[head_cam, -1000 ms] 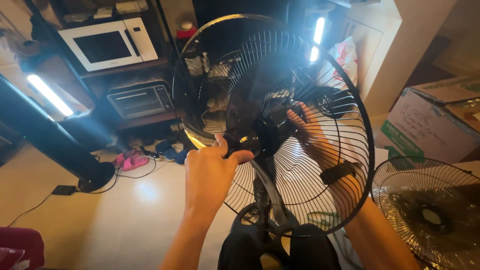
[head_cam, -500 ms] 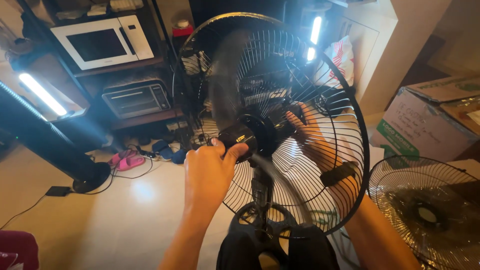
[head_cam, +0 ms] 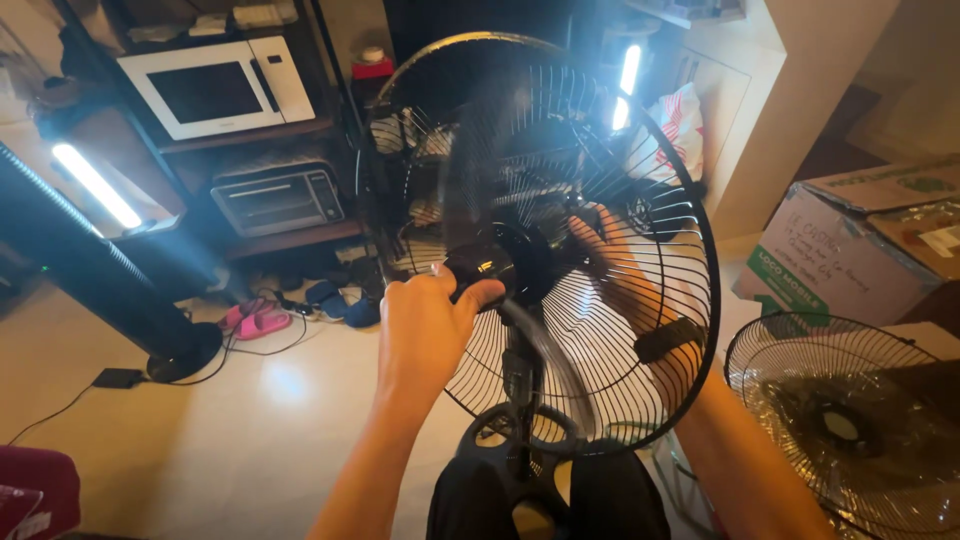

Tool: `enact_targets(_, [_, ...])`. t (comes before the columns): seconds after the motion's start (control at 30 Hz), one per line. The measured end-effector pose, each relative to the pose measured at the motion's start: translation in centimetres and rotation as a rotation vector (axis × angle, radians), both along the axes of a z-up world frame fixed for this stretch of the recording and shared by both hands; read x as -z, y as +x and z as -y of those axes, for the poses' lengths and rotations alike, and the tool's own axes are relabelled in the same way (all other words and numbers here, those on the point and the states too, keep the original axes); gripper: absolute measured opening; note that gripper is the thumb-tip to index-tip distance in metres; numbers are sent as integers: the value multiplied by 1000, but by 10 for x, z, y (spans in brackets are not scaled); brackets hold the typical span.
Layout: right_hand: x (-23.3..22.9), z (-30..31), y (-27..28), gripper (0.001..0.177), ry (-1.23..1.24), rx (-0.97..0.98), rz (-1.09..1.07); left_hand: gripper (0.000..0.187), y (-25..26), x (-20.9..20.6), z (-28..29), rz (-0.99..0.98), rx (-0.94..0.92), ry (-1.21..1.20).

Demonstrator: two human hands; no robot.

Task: The recorder is assembling an electric stand fan by attaching the blade and guard.

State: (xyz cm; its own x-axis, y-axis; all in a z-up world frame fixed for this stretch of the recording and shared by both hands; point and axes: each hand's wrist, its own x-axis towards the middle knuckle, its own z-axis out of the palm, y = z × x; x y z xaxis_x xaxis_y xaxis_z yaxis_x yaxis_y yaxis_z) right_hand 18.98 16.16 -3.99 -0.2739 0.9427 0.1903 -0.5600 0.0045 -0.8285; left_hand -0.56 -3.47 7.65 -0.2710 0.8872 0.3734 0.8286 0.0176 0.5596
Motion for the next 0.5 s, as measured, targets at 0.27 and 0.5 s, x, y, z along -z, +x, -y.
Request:
enact_targets(0.27, [1, -8, 3, 47, 77, 17, 49, 59, -11, 23, -18, -57, 75, 190])
enact_targets(0.5, [55, -51, 21, 52, 117, -24, 78, 73, 1, 2, 10, 121, -6, -65])
